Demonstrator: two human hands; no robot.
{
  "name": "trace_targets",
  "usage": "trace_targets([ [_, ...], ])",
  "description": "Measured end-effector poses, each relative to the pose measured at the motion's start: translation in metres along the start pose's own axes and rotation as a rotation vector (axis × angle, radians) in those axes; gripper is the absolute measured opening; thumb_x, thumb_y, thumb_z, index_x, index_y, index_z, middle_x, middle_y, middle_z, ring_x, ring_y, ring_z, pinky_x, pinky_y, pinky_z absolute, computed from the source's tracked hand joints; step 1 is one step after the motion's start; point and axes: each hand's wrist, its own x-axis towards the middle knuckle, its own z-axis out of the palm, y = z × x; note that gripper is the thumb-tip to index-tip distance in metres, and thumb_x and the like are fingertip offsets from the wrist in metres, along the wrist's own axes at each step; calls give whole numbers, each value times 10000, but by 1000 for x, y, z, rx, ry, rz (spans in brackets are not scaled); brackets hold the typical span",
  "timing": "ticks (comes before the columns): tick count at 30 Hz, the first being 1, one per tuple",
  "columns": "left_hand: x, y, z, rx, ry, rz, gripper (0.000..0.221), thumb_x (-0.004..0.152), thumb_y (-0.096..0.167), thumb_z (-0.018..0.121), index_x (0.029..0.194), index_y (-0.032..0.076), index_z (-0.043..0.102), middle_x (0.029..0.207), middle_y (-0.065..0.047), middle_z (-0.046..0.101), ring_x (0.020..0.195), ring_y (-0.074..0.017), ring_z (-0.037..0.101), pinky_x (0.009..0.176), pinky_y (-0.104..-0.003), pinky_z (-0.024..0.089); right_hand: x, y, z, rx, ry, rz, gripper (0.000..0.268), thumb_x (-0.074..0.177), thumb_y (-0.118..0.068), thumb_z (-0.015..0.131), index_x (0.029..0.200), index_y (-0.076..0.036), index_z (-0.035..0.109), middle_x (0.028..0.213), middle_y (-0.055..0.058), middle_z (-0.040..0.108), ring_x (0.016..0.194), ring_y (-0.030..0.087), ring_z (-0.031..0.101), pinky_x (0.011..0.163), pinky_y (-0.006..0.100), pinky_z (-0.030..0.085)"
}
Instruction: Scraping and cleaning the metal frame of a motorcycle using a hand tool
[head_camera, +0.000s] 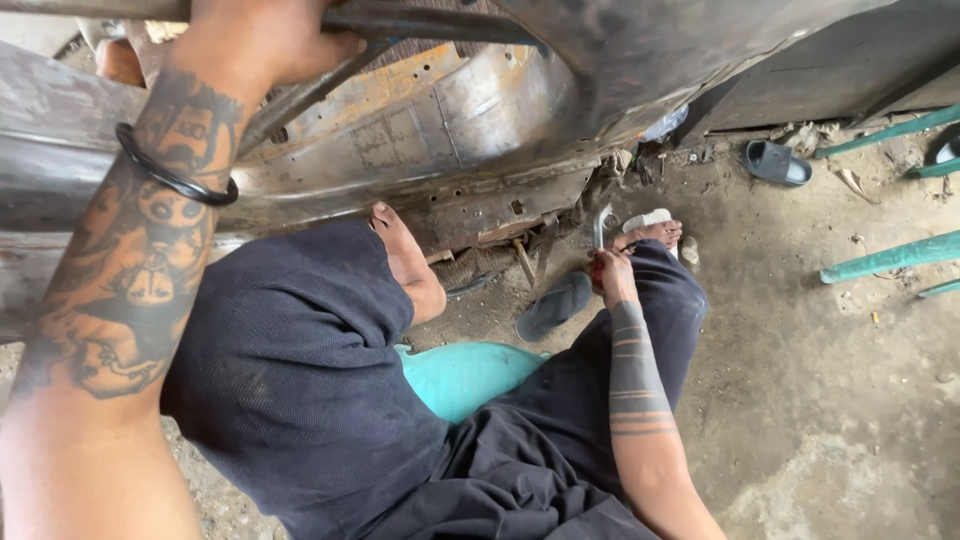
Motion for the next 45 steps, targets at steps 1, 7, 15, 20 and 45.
trace_targets([
  [1,3,-4,2,6,6,2,439,1060,494,649,1306,142,738,1102,-182,733,942,-422,693,677,-529,573,0,-11,1,6,1,-7,351,915,-73,408,998,-91,749,1217,115,589,943,235,625,490,332,457],
  [7,4,-10,13,183,144,102,307,1018,528,663,1205,313,779,928,-40,767,824,-333,729,501,-477,567,-15,-48,0,464,212,-52,155,1047,-265,507,1063,-157,616,940,30,584,725,135,553,526,265,471],
  [15,-3,-4,-1,166,121,89,279,1035,509,695,1151,272,782,946,-71,754,881,-363,714,553,-522,576,-5,-58,22,770,123,-29,234,1018,-310,606,1211,-179,627,913,56,668,713,155,618,484,275,425],
  [20,-1,-3,-1,140,87,60,301,1012,518,690,1169,276,775,985,-85,753,920,-384,704,558,-548,567,3,-53,20,679,113,-131,245,1045,-286,569,1229,-126,596,825,59,654,632,122,612,472,231,440],
  [45,8,-7,8,169,102,71,264,1016,516,632,1058,289,759,796,-15,743,772,-323,729,593,-465,537,-15,-69,16,302,101,-287,247,1083,-305,472,1157,-107,599,779,45,630,564,89,497,437,221,361],
])
